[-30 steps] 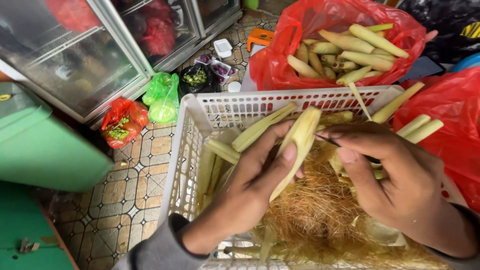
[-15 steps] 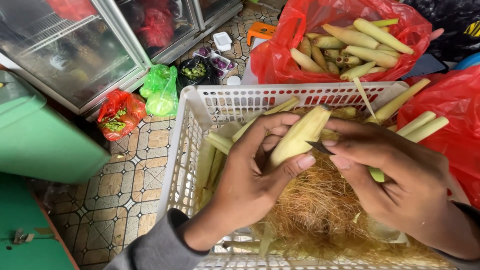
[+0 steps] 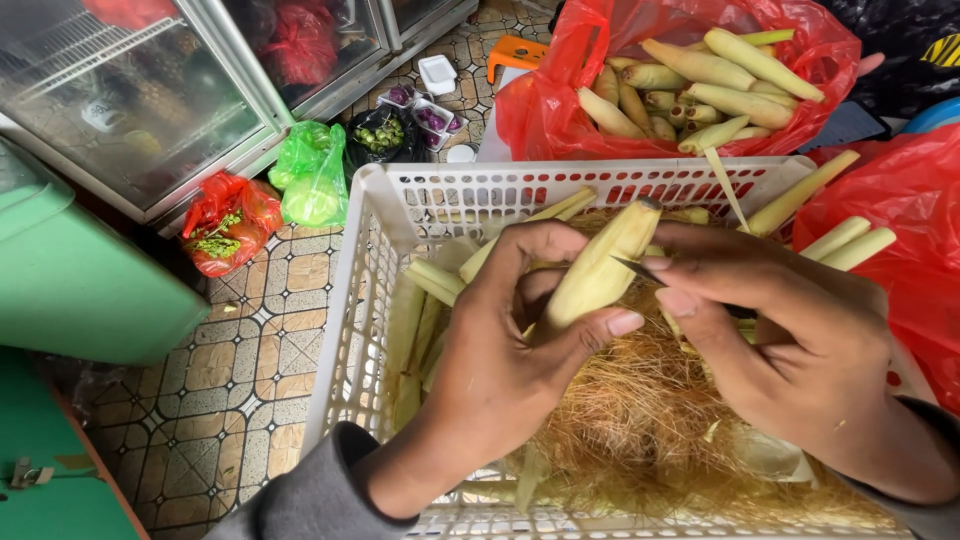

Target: Trimming the ends and peeling the husks off baby corn using a knife

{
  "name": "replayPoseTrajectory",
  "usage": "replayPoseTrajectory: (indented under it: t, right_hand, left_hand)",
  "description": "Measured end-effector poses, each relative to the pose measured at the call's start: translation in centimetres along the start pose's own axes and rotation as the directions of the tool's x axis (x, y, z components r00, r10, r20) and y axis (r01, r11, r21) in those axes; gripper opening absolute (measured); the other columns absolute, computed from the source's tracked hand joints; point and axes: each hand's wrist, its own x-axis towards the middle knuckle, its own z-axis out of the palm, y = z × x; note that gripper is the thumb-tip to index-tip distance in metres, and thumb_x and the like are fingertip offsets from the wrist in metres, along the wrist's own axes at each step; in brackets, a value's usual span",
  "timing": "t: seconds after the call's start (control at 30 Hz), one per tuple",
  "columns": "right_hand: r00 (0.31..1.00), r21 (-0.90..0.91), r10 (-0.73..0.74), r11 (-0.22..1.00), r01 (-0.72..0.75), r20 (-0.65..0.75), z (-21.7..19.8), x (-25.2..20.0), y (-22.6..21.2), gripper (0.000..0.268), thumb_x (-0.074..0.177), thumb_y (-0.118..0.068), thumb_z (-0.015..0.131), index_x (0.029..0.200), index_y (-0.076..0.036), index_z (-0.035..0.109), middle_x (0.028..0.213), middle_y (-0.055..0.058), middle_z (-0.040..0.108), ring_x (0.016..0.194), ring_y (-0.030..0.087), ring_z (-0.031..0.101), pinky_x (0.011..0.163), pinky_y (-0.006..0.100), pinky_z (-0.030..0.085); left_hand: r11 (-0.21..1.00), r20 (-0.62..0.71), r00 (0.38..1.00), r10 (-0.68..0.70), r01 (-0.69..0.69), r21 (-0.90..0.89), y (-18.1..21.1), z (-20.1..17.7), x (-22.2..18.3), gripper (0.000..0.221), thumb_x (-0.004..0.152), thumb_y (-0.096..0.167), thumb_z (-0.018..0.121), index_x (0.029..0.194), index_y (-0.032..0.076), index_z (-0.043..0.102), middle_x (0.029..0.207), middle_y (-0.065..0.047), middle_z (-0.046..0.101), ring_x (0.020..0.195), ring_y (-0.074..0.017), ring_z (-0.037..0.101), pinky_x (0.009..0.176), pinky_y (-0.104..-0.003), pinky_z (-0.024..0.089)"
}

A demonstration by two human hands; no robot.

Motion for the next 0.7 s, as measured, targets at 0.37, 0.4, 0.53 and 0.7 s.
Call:
replayPoseTrajectory:
  t: [0.37,0.4,0.53,0.7]
  right_hand:
    - [1.000,0.028,-0.023,0.999,0.023,0.007,0.04,-0.10,0.60,0.015,0.090,0.003,0.070,0.104,0.009,0.068,0.107,0.024,0.074,0.112,0.039,0.077,0.098,0.043,0.069]
    - [1.000,0.038,-0.029,0.999,0.029,0.010,0.03,-0.19,0.79,0.016,0.090,0.002,0.071,0.104,0.009,0.068,0.108,0.024,0.074,0.113,0.039,0.077,0.098,0.043,0.069]
    - [0.999,0.042,-0.022,0.999,0.021,0.031,-0.06,0.05,0.58,0.017,0.089,0.002,0.071,0.105,0.009,0.067,0.109,0.024,0.074,0.115,0.039,0.076,0.099,0.042,0.068]
    - [0.998,0.046,-0.067,0.997,0.067,0.001,0.31,0.22,0.60,0.014,0.089,0.004,0.071,0.102,0.009,0.067,0.106,0.025,0.074,0.112,0.040,0.077,0.097,0.042,0.069]
  left_hand:
    - [0.999,0.027,1.000,-0.012,0.010,0.046,0.49,0.09,0.10,0.038,0.085,0.016,0.080,0.112,0.010,0.054,0.095,0.000,0.066,0.077,-0.0069,0.058,0.066,-0.021,0.047]
    - [0.998,0.025,1.000,-0.003,0.002,0.065,0.52,0.08,0.08,0.038,0.086,0.017,0.079,0.112,0.010,0.054,0.094,0.001,0.066,0.076,-0.0071,0.057,0.066,-0.022,0.045]
    - [0.998,0.033,0.999,0.002,-0.004,0.066,0.49,0.02,0.06,0.038,0.087,0.018,0.078,0.114,0.010,0.054,0.095,0.000,0.066,0.077,-0.0076,0.058,0.066,-0.022,0.047]
    - [0.996,0.005,1.000,0.004,-0.004,0.089,0.15,0.03,0.15,0.041,0.085,0.016,0.079,0.116,0.010,0.053,0.099,-0.002,0.070,0.084,-0.0098,0.067,0.070,-0.022,0.053]
